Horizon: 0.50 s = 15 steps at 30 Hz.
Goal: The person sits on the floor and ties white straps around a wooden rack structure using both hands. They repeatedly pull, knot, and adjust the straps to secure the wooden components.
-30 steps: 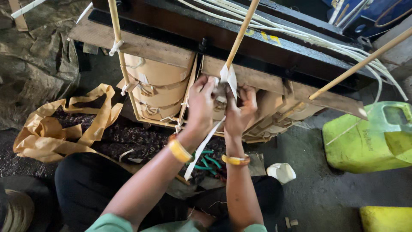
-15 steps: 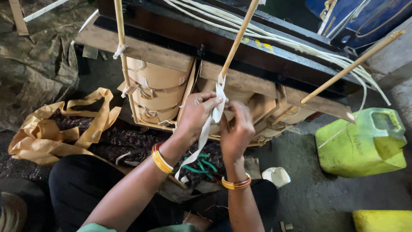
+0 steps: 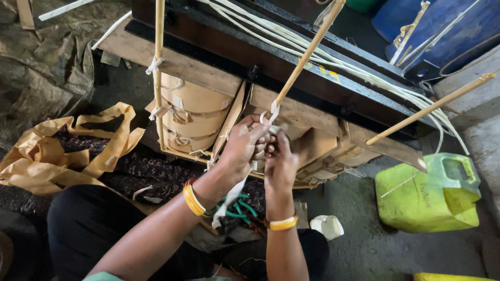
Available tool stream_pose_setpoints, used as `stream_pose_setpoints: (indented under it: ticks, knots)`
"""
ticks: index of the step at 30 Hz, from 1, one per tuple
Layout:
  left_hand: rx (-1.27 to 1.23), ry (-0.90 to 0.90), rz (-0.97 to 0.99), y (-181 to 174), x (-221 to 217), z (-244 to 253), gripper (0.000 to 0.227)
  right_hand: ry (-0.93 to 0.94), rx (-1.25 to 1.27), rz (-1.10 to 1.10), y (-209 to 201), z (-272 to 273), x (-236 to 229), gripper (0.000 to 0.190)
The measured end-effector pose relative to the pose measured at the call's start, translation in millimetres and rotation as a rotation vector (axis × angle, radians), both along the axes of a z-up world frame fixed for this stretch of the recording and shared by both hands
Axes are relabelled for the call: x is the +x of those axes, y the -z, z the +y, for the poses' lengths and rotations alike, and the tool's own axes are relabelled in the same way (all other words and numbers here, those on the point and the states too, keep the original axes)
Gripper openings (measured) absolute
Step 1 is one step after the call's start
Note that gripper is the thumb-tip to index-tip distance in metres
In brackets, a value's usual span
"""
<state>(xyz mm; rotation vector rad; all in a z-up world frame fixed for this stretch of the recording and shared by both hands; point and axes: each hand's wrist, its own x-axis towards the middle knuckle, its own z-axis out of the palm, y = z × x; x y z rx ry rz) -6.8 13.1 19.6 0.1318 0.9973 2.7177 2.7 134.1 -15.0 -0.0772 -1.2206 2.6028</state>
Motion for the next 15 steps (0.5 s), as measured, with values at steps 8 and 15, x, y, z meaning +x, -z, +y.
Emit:
stream_pose_setpoints:
  ticks: [8, 15]
  knots:
    - [0.033, -0.023, -0.097, 12, 2, 4, 0.010, -0.237, 0.168, -0.178, -33, 15, -18, 0.022]
    - [0.251, 0.016, -0.074, 13, -18, 9, 0.010, -0.281, 0.252, -0.062, -62, 9, -8, 0.011]
